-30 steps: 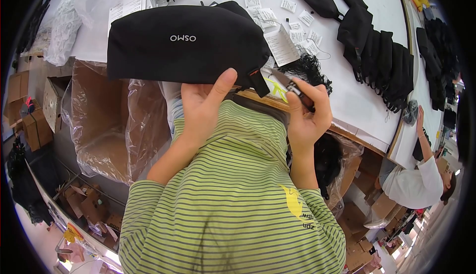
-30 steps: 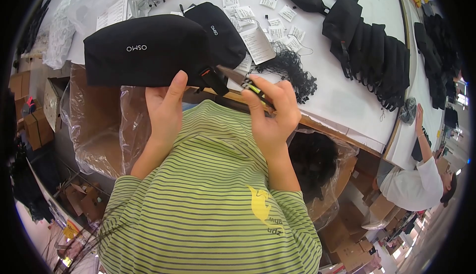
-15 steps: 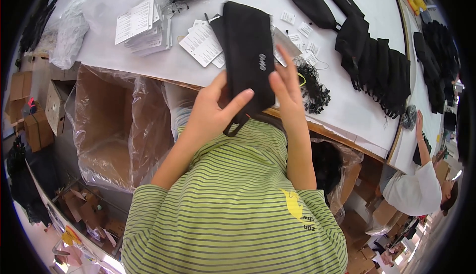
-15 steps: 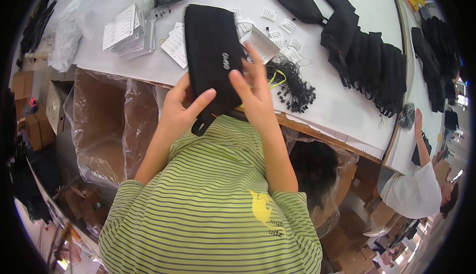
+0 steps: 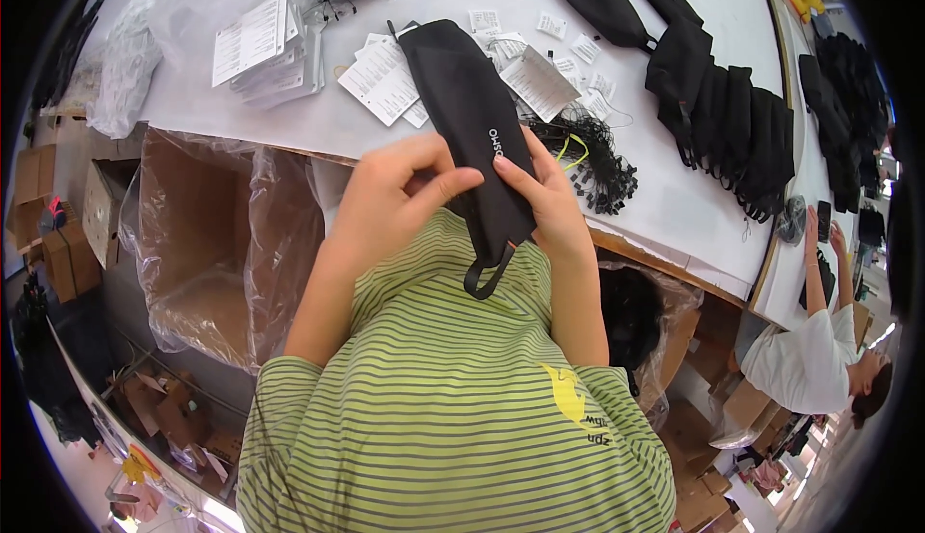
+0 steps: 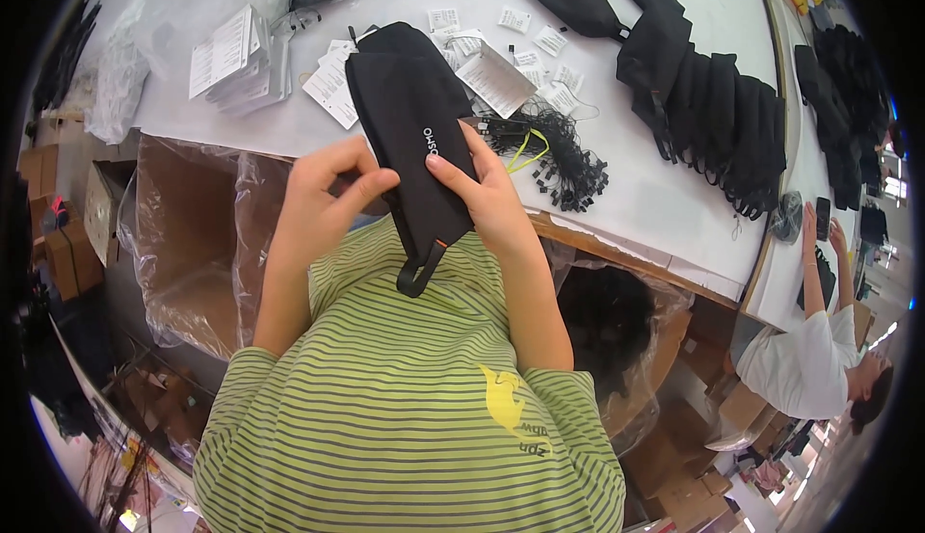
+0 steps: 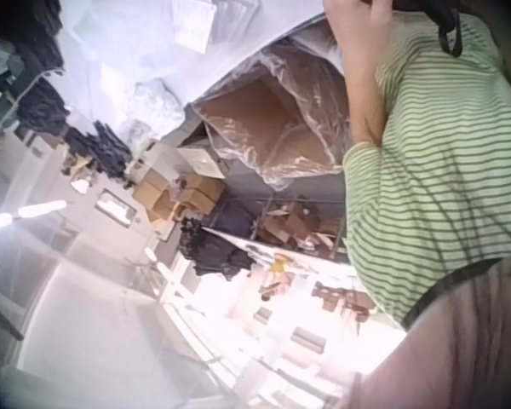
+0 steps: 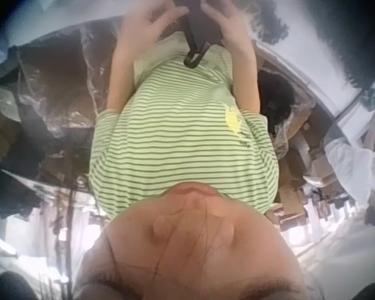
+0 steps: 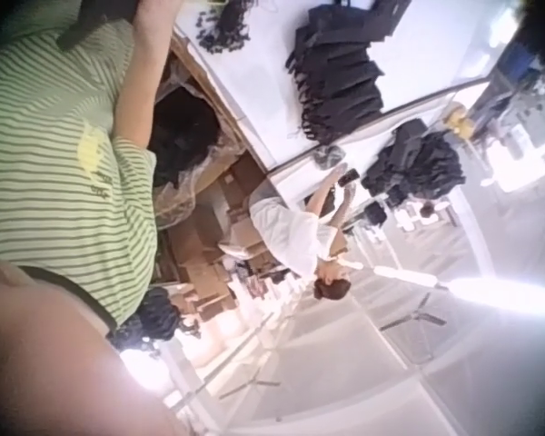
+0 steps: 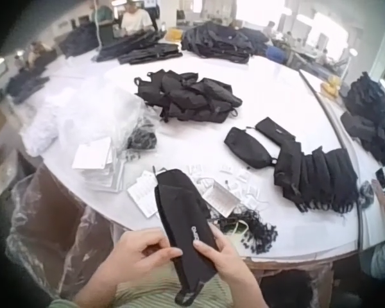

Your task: The person is attaching tags and inserting silica gel packets into small black zipper pouches.

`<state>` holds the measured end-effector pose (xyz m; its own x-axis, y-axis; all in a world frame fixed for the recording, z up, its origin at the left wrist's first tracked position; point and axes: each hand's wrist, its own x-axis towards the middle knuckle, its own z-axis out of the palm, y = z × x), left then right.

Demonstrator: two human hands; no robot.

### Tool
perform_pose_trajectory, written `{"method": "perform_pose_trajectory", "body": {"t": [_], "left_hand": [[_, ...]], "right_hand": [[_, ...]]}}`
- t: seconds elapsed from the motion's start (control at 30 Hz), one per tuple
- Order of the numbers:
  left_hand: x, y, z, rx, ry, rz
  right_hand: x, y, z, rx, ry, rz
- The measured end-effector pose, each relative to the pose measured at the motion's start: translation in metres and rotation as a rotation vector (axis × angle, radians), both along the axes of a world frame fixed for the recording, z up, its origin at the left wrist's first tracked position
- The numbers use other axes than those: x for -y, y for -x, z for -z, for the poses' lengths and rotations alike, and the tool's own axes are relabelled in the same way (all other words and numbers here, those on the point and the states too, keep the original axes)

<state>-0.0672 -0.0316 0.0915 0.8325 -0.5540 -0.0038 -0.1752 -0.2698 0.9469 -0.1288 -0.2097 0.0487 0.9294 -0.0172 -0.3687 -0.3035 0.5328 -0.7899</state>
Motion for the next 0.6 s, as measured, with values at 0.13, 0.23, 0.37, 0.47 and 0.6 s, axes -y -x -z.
{"method": "perform_pose_trajectory", "body": {"t": [0.13,0.23,0.37,0.47,0.6], "left_hand": [[-0.011,-0.025,0.010,0.048,0.153,-0.431],[-0.026,-0.040,0.013,0.043,0.287,-0.482],[-0.021,-0.023,0.028,-0.317,0.683,-0.306],[0.001,0.011,0.023,-0.581,0.569,-0.078],[0.007,0.013,0.024,-0.645,0.579,-0.088]], "right_hand": [[0.007,0.008,0.002,0.035,0.141,-0.123],[0.006,0.010,-0.002,0.073,0.048,-0.156],[-0.001,0.009,0.008,0.085,-0.178,-0.001],[-0.009,0.009,0.010,0.080,-0.236,0.055],[-0.009,0.010,0.011,0.117,0.099,0.021]]}}
